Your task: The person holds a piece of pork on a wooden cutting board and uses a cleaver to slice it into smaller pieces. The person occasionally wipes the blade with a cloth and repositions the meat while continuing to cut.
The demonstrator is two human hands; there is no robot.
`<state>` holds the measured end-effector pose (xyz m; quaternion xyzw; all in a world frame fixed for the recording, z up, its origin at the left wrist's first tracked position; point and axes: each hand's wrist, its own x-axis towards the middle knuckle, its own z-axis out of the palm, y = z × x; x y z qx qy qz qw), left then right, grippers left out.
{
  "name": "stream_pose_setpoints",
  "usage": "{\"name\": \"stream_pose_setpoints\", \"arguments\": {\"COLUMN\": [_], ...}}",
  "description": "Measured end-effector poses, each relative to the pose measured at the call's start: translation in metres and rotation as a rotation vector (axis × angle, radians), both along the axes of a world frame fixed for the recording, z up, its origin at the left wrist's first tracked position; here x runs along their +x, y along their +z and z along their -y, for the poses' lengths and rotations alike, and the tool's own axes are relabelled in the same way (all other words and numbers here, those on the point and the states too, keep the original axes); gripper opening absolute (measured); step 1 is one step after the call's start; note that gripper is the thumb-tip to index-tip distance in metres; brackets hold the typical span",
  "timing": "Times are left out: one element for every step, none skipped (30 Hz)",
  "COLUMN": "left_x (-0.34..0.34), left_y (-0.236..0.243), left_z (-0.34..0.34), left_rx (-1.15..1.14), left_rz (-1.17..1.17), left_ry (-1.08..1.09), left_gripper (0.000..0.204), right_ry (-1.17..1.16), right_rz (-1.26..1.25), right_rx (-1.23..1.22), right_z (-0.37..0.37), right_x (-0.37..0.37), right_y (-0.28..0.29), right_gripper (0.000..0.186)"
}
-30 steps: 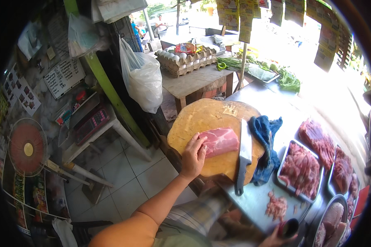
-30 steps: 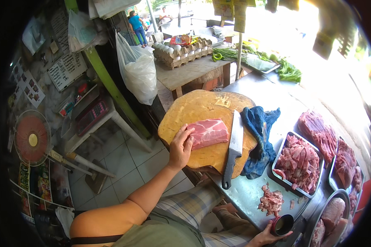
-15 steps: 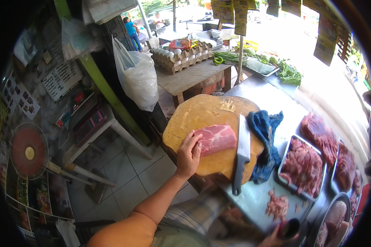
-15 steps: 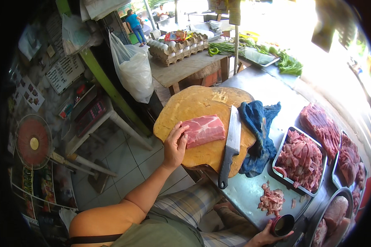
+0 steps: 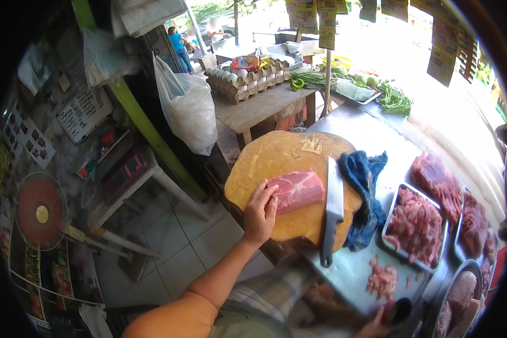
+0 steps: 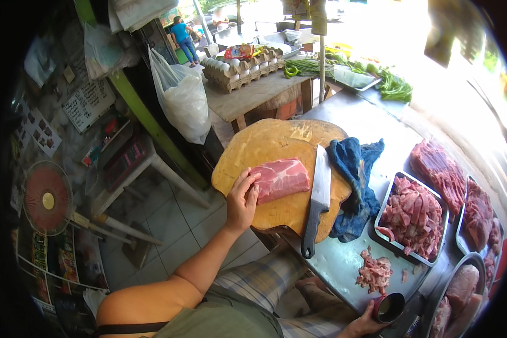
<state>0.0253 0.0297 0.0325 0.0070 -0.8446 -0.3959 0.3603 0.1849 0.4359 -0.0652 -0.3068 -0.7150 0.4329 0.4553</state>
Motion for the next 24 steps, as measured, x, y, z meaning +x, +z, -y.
{"name": "stream_pose_setpoints", "arguments": {"left_x": [0.0002, 0.0002, 0.0, -0.0003, -0.0006, -0.0008, -0.0007, -0.0006, -0.0008, -0.0011, -0.0013, -0.0015, -0.0016, -0.0019, -0.0021, -0.0022, -0.0019, -0.0015, -0.0013, -0.0012, -0.0011, -0.0008, -0.0005, -0.0004], "left_y": [0.0, 0.0, 0.0001, 0.0002, 0.0003, 0.0003, 0.0004, 0.0004, 0.0003, 0.0008, 0.0008, 0.0011, 0.0012, 0.0015, 0.0019, 0.0023, 0.0031, 0.0034, 0.004, 0.0046, 0.0052, 0.0057, 0.006, 0.0062], "left_z": [0.0, -0.0001, -0.0004, -0.0006, -0.0009, -0.0012, -0.0017, -0.002, -0.0022, -0.0023, -0.0022, -0.0023, -0.0025, -0.0027, -0.0028, -0.0026, -0.0029, -0.0034, -0.004, -0.0043, -0.0044, -0.0045, -0.0045, -0.0047], "left_rx": [-0.008, -0.016, -0.015, -0.014, -0.005, 0.007, 0.026, 0.046, 0.044, 0.043, 0.041, 0.046, 0.051, 0.066, 0.053, 0.048, 0.043, 0.044, 0.045, 0.045, 0.04, 0.035, 0.03, 0.034], "left_rz": [0.003, 0.006, 0.004, 0.002, 0.007, 0.007, 0.012, 0.017, 0.011, 0.004, -0.002, -0.001, -0.001, 0.001, 0.003, 0.007, 0.009, 0.011, 0.012, 0.012, 0.013, 0.014, 0.015, 0.015], "left_ry": [0.002, 0.004, 0.004, 0.004, 0.005, 0.002, 0.001, 0.0, 0.003, 0.005, 0.007, 0.008, 0.008, 0.003, 0.007, 0.009, 0.01, 0.011, 0.013, 0.014, 0.015, 0.016, 0.017, 0.016], "left_gripper": [0.029, 0.029, 0.029, 0.029, 0.029, 0.028, 0.027, 0.027, 0.026, 0.024, 0.023, 0.023, 0.023, 0.023, 0.023, 0.023, 0.023, 0.023, 0.023, 0.024, 0.024, 0.024, 0.024, 0.024], "right_ry": [0.005, 0.01, 0.014, 0.012, 0.009, 0.007, 0.005, 0.004, 0.004, 0.002, 0.0, -0.003, -0.006, -0.013, -0.016, 0.001, 0.017, 0.033, 0.039, 0.044, 0.049, 0.054, 0.06, 0.064], "right_rz": [-0.016, -0.031, -0.045, -0.033, -0.019, -0.005, 0.001, 0.006, 0.013, 0.027, 0.042, 0.057, 0.097, 0.137, 0.177, 0.118, 0.059, 0.0, 0.009, 0.017, 0.026, 0.01, -0.007, -0.025], "right_rx": [-0.024, -0.048, -0.073, -0.067, -0.059, -0.051, -0.033, -0.014, 0.005, 0.005, 0.004, 0.003, 0.052, 0.102, 0.152, 0.066, -0.02, -0.106, -0.094, -0.082, -0.069, -0.09, -0.109, -0.128], "right_z": [0.0014, 0.0027, 0.0037, 0.0043, 0.0045, 0.0046, 0.0043, 0.0039, 0.0033, 0.0025, 0.002, 0.0014, 0.0009, 0.0008, 0.0003, 0.0011, 0.002, 0.0025, 0.0028, 0.0028, 0.0026, 0.0026, 0.0022, 0.0015], "right_x": [0.0001, 0.0, -0.0002, -0.0007, -0.001, -0.0014, -0.0018, -0.0023, -0.0026, -0.0025, -0.0023, -0.002, -0.0021, -0.0015, -0.0014, -0.0016, -0.0024, -0.0026, -0.0029, -0.0035, -0.0036, -0.0035, -0.0036, -0.0032], "right_y": [0.0015, 0.003, 0.0042, 0.0053, 0.006, 0.0063, 0.0063, 0.006, 0.0054, 0.0054, 0.0051, 0.0052, 0.0052, 0.0058, 0.0064, 0.0064, 0.0063, 0.0064, 0.0065, 0.0064, 0.0062, 0.0058, 0.0052, 0.0045], "right_gripper": [0.111, 0.111, 0.111, 0.111, 0.11, 0.11, 0.109, 0.109, 0.108, 0.108, 0.107, 0.107, 0.107, 0.108, 0.108, 0.109, 0.11, 0.11, 0.11, 0.111, 0.111, 0.111, 0.111, 0.111]}}
